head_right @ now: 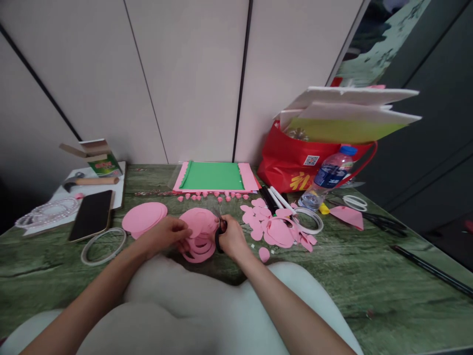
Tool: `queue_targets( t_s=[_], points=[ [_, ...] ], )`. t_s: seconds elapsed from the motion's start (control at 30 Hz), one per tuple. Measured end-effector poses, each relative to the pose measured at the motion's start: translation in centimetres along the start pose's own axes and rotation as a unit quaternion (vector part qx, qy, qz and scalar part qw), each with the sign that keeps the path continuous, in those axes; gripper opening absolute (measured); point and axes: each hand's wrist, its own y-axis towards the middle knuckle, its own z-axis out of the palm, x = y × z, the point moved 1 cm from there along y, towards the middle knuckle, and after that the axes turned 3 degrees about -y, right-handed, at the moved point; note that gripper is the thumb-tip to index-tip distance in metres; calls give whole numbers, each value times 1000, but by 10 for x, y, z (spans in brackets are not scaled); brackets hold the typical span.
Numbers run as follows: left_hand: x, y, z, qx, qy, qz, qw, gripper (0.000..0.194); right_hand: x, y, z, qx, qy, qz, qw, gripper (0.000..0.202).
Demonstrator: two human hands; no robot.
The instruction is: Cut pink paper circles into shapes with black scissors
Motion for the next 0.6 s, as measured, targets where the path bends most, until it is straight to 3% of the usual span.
queue_targets(
  t_s=[0.23,0.43,0.5,0.6],
  points=[
    [-1,6,-9,-85,-28,67,994,24,7,3,-5,-56,121,-19,991,44],
    [1,8,-14,-152,37,103,982,19,26,-8,1,37,189,-11,981,44],
    [-1,6,-11,-132,57,118,983,19,32,-11,2,66,210,-18,975,44],
    [-3,1,1,-49,123,154,979,26,35,-14,3,82,227,-30,970,42]
  ],
)
